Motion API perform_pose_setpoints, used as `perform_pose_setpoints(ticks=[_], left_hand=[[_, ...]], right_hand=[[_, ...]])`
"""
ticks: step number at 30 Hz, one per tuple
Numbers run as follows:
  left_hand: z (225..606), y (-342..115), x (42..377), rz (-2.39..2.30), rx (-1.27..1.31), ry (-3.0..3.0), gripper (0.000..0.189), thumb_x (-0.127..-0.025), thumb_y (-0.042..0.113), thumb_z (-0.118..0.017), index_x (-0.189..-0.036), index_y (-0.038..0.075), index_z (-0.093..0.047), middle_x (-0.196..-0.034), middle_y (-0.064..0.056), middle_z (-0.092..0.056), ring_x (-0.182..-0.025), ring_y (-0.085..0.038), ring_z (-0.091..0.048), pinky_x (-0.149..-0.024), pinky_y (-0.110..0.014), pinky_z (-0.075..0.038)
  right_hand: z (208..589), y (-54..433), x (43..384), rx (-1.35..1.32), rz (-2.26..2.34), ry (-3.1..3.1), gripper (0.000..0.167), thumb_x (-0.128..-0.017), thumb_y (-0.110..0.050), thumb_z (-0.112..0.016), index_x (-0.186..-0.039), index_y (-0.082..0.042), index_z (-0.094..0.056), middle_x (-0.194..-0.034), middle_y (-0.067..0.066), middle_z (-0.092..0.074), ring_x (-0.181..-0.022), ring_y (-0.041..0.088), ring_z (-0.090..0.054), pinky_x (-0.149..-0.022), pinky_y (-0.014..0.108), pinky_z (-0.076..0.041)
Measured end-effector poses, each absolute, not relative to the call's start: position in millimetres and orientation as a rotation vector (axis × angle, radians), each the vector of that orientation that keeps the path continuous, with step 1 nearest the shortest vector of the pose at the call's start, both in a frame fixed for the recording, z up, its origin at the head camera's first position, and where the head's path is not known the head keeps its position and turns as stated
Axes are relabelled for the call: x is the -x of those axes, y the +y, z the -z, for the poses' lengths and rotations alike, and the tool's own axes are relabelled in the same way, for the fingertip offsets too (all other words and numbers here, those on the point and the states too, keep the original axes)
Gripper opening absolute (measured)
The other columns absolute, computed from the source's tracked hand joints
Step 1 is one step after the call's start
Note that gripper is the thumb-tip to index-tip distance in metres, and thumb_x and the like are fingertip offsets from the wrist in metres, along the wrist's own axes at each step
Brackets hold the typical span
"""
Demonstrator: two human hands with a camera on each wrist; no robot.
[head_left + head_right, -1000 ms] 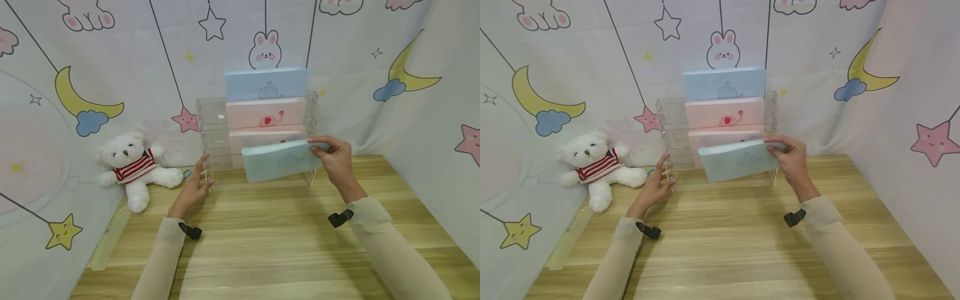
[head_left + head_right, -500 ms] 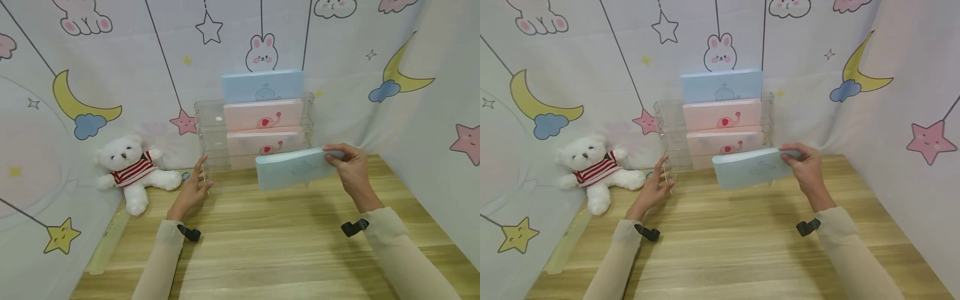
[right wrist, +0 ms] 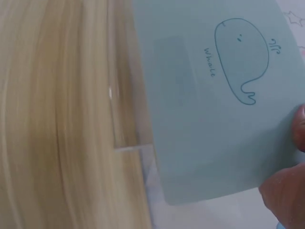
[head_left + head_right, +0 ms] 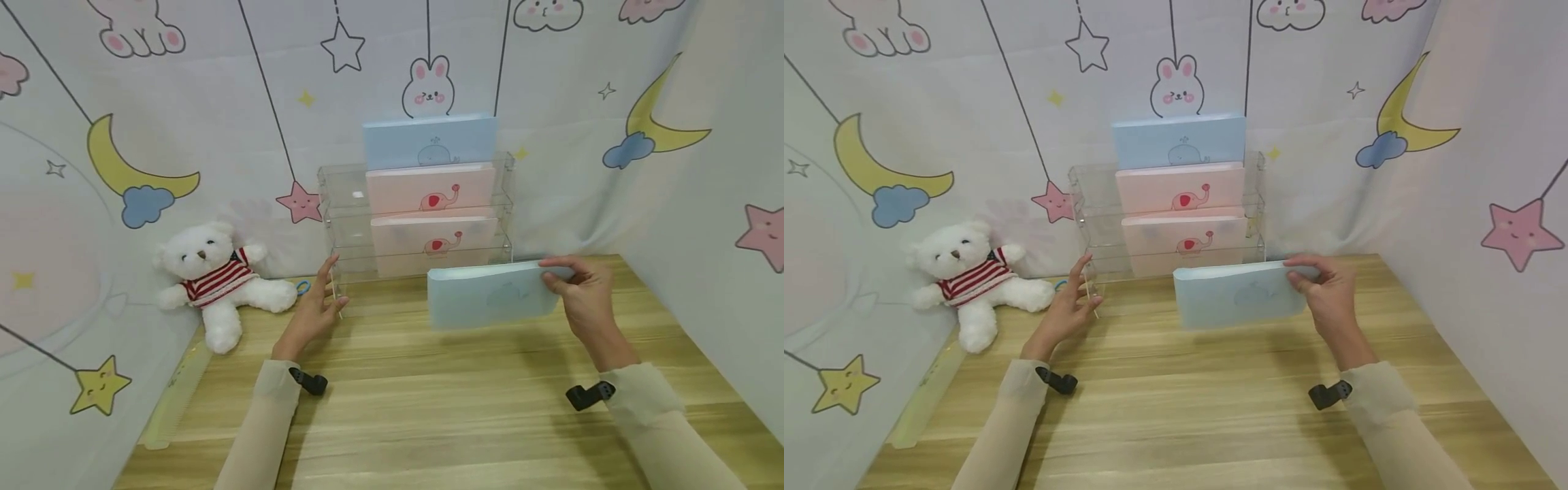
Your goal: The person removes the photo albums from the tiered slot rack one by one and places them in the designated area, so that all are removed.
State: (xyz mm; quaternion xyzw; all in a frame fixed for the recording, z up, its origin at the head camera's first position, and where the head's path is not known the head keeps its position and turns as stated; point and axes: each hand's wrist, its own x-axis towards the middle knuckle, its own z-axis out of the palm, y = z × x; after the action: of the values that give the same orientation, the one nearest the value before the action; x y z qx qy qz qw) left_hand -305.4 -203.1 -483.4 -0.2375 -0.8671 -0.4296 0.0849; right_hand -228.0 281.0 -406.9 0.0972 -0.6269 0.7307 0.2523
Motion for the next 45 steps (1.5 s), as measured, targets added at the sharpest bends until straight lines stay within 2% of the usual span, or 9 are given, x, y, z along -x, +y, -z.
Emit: perform_pose_setpoints(ticks=[7,13,20,25,30,32,34,38,45], left_hand=[[483,-204,305,1.300,0.700,-2.587,0.090,-0.104,0.008,-0.069,-0.172,0.028,-0.013,-0.159,-0.045,-0.041,-0.130,-0.065,-0.060,-0.093,-0.066,-0.060],[483,-204,303,1.282,0.699,-2.589,0.090,-0.105,0.009,-0.069,-0.172,0.029,-0.012,-0.159,-0.046,-0.039,-0.130,-0.064,-0.060,-0.094,-0.065,-0.060],[482,-202,302,1.323,0.675,-2.606,0.088,-0.106,0.013,-0.067,-0.172,0.032,-0.012,-0.162,-0.044,-0.036,-0.132,-0.064,-0.058,-0.096,-0.067,-0.058],[482,-201,302,1.307,0.669,-2.625,0.083,-0.110,0.011,-0.059,-0.172,0.036,-0.011,-0.169,-0.038,-0.029,-0.135,-0.062,-0.058,-0.099,-0.069,-0.056],[481,-202,304,1.270,0.674,-2.624,0.076,-0.113,0.011,-0.052,-0.172,0.035,-0.011,-0.174,-0.033,-0.023,-0.138,-0.061,-0.057,-0.102,-0.071,-0.054],[481,-203,304,1.247,0.678,-2.617,0.074,-0.113,0.012,-0.051,-0.172,0.033,-0.012,-0.173,-0.033,-0.027,-0.139,-0.059,-0.057,-0.104,-0.073,-0.052],[482,-204,305,1.220,0.680,-2.607,0.074,-0.113,0.011,-0.051,-0.172,0.032,-0.013,-0.168,-0.034,-0.036,-0.142,-0.057,-0.055,-0.106,-0.074,-0.050],[482,-205,306,1.169,0.676,-2.594,0.073,-0.112,0.010,-0.051,-0.172,0.031,-0.015,-0.152,-0.036,-0.055,-0.146,-0.054,-0.051,-0.109,-0.076,-0.045],[483,-205,306,1.176,0.680,-2.591,0.071,-0.113,0.013,-0.051,-0.172,0.032,-0.016,-0.134,-0.035,-0.068,-0.146,-0.054,-0.052,-0.109,-0.075,-0.046]], right_hand=[[413,263,224,-0.201,-2.112,-1.695,0.043,-0.083,0.031,-0.068,-0.088,-0.008,-0.086,-0.092,-0.006,-0.080,-0.083,0.007,-0.074,-0.072,0.018,-0.060],[412,246,223,-0.029,-2.202,-1.798,0.049,-0.087,0.026,-0.067,-0.085,-0.020,-0.086,-0.094,-0.010,-0.076,-0.089,0.008,-0.070,-0.078,0.020,-0.059],[414,231,227,0.128,-2.345,-1.976,0.050,-0.098,0.015,-0.064,-0.086,-0.031,-0.082,-0.125,-0.008,-0.052,-0.119,0.012,-0.051,-0.096,0.018,-0.051],[420,219,236,0.176,-2.438,-2.025,0.049,-0.101,0.011,-0.061,-0.085,-0.032,-0.080,-0.129,-0.007,-0.049,-0.124,0.015,-0.046,-0.099,0.021,-0.048],[427,203,244,0.213,-2.512,-2.105,0.041,-0.102,0.008,-0.061,-0.093,-0.027,-0.079,-0.131,-0.004,-0.050,-0.120,0.018,-0.052,-0.095,0.023,-0.052],[430,195,247,0.228,-2.513,-2.143,0.036,-0.101,0.008,-0.062,-0.096,-0.024,-0.079,-0.129,-0.001,-0.054,-0.115,0.018,-0.057,-0.092,0.024,-0.054],[434,188,250,0.228,-2.514,-2.166,0.032,-0.101,0.008,-0.063,-0.098,-0.020,-0.079,-0.125,0.001,-0.058,-0.109,0.017,-0.061,-0.089,0.025,-0.055],[442,174,254,0.240,-2.514,-2.189,0.027,-0.100,0.009,-0.064,-0.102,-0.014,-0.079,-0.115,0.001,-0.064,-0.098,0.015,-0.065,-0.084,0.024,-0.057],[457,157,261,0.283,-2.493,-2.240,0.023,-0.097,0.009,-0.067,-0.109,-0.006,-0.079,-0.114,0.004,-0.068,-0.089,0.014,-0.068,-0.079,0.025,-0.058]])
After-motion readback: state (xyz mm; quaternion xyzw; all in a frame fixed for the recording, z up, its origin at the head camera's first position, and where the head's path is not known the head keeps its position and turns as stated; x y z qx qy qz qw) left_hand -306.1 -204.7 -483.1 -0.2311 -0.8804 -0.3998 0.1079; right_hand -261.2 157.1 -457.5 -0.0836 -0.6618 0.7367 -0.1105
